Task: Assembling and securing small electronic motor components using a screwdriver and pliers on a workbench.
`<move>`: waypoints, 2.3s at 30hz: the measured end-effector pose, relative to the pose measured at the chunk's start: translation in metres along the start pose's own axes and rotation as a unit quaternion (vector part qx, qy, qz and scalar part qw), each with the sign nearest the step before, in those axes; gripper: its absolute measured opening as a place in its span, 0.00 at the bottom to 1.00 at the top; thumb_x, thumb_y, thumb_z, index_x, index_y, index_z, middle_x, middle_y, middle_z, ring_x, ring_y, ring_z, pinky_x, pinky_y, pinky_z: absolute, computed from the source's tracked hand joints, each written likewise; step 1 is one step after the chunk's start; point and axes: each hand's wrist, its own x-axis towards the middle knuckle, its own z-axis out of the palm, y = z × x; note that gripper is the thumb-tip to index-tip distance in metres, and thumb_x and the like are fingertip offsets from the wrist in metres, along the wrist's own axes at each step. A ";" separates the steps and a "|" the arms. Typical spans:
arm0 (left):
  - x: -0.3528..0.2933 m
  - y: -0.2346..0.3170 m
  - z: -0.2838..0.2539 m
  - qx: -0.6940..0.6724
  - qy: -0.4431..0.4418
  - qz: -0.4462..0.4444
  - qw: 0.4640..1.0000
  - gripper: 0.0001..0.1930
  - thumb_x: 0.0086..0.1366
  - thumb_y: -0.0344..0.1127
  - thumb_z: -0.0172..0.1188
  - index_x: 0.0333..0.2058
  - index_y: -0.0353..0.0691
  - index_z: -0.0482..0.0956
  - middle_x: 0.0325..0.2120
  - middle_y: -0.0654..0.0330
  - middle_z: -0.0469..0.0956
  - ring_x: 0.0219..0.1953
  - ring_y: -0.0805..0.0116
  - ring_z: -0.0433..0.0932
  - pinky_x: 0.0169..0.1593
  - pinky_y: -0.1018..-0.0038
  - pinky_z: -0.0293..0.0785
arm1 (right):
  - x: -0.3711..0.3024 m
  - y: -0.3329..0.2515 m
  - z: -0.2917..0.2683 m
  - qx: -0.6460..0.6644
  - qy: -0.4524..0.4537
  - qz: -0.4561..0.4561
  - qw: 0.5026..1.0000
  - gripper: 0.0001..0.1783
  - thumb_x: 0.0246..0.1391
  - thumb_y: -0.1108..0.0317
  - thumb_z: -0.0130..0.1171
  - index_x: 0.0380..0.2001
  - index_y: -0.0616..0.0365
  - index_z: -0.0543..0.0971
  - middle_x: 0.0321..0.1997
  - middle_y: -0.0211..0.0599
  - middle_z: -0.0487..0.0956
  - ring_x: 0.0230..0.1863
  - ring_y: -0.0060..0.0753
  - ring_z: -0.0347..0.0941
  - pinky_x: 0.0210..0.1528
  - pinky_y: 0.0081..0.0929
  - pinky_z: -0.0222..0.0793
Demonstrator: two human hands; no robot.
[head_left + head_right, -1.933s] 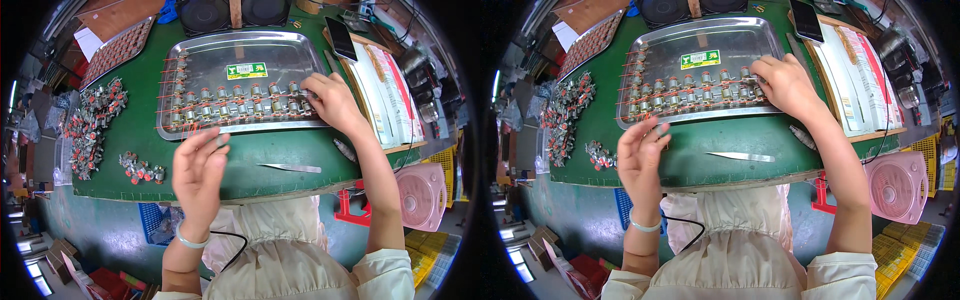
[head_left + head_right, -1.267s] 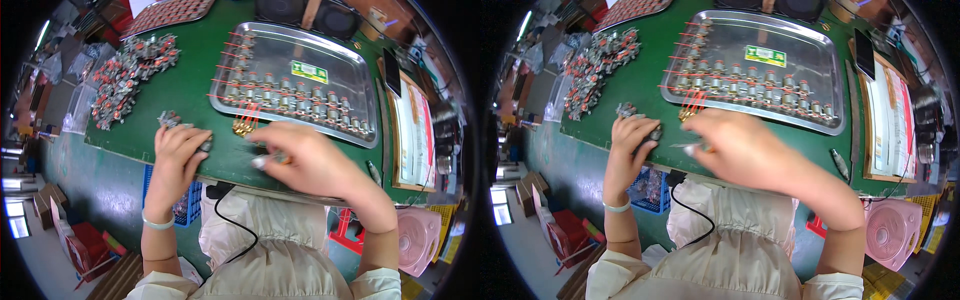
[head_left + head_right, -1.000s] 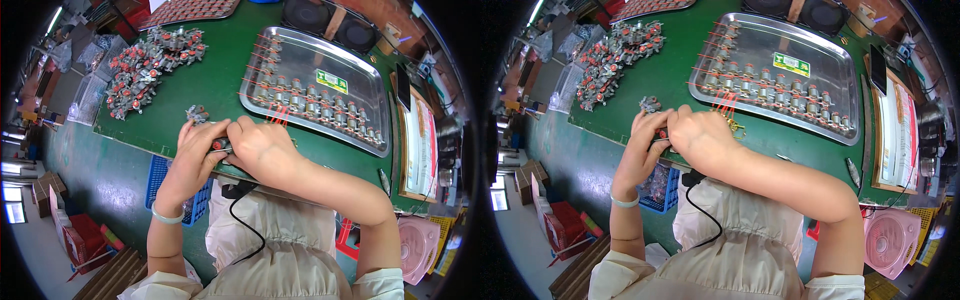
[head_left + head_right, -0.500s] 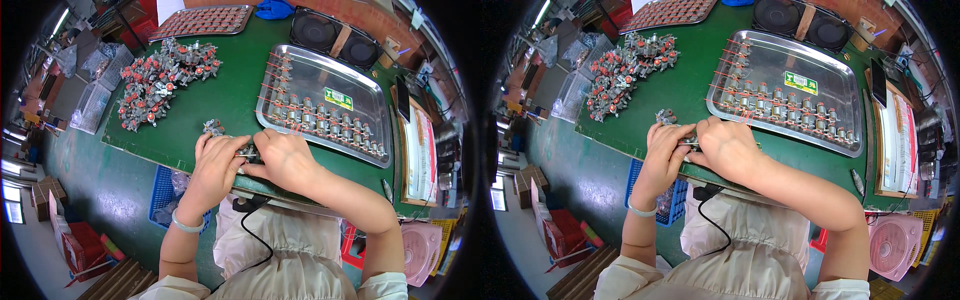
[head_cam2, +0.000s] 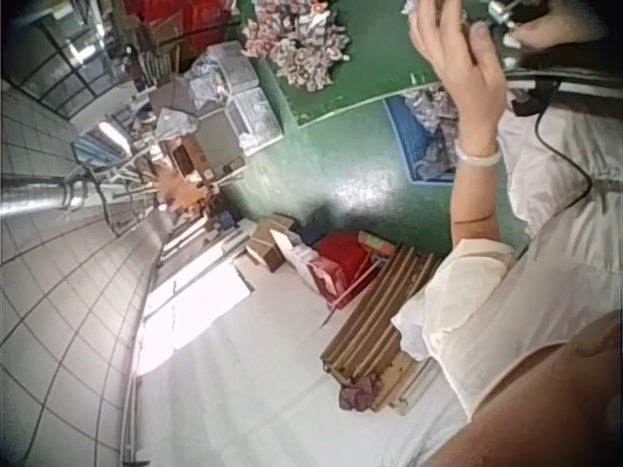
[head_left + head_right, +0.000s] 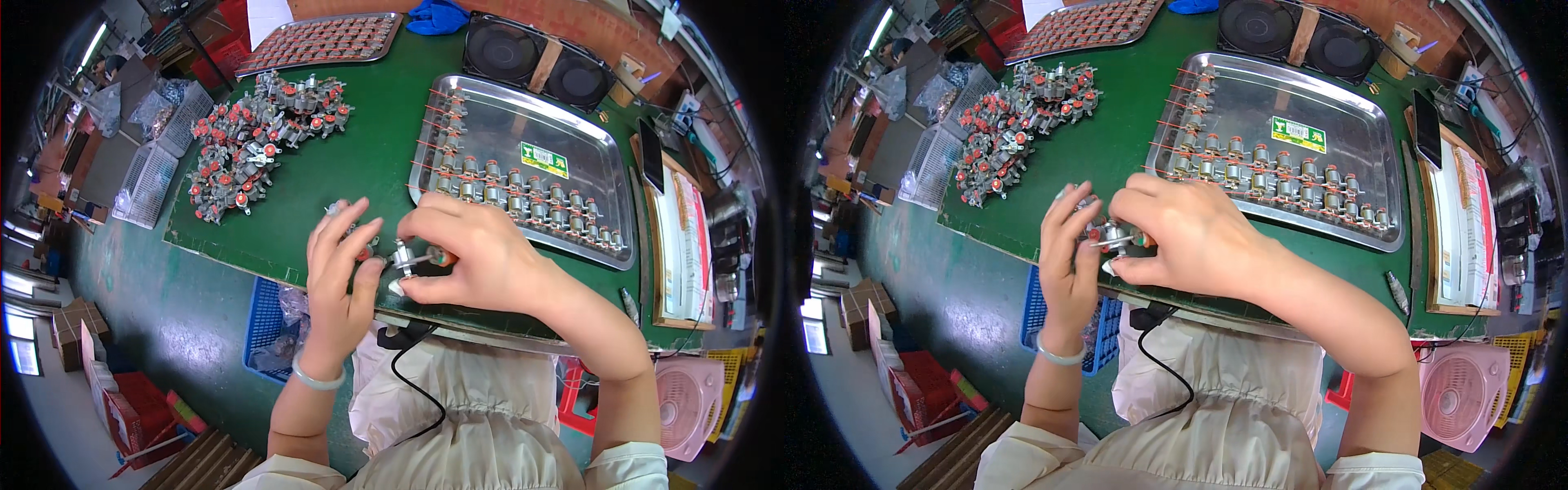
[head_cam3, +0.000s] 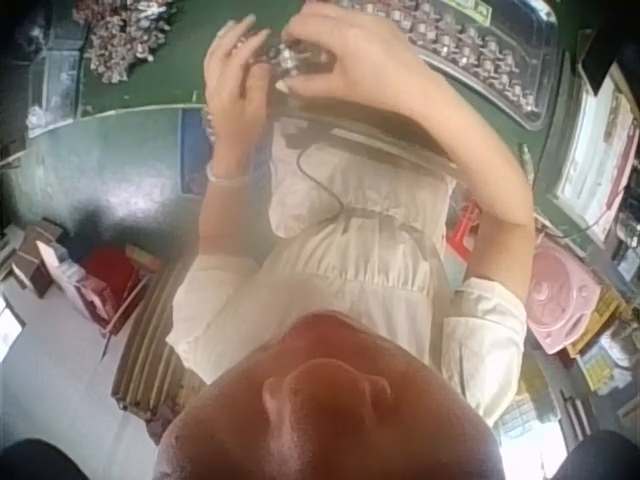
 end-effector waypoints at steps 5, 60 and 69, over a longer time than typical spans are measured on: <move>-0.009 0.032 0.011 -0.460 -0.020 -0.242 0.854 0.16 0.61 0.29 0.48 0.47 0.29 0.66 0.44 0.52 0.69 0.44 0.69 0.70 0.48 0.75 0.66 | -0.021 0.001 0.007 -0.093 0.088 -0.092 0.987 0.21 0.32 0.69 0.65 0.35 0.56 0.73 0.25 0.34 0.66 0.22 0.33 0.68 0.19 0.25 0.65; 0.006 0.056 0.052 -0.529 -0.101 -0.293 0.790 0.09 0.57 0.23 0.53 0.37 0.28 0.67 0.31 0.51 0.75 0.33 0.65 0.77 0.35 0.77 0.77 | -0.077 0.001 -0.028 0.381 0.146 0.367 0.836 0.23 0.46 0.71 0.55 0.46 0.62 0.65 0.34 0.32 0.75 0.18 0.12 0.64 0.17 0.10 0.59; 0.012 0.060 0.056 -0.560 -0.059 -0.331 0.757 0.09 0.57 0.25 0.54 0.36 0.28 0.68 0.33 0.52 0.73 0.33 0.64 0.77 0.34 0.77 0.78 | -0.078 0.002 -0.017 0.475 0.189 0.366 0.778 0.25 0.46 0.69 0.59 0.47 0.62 0.65 0.32 0.32 0.75 0.17 0.12 0.64 0.12 0.08 0.54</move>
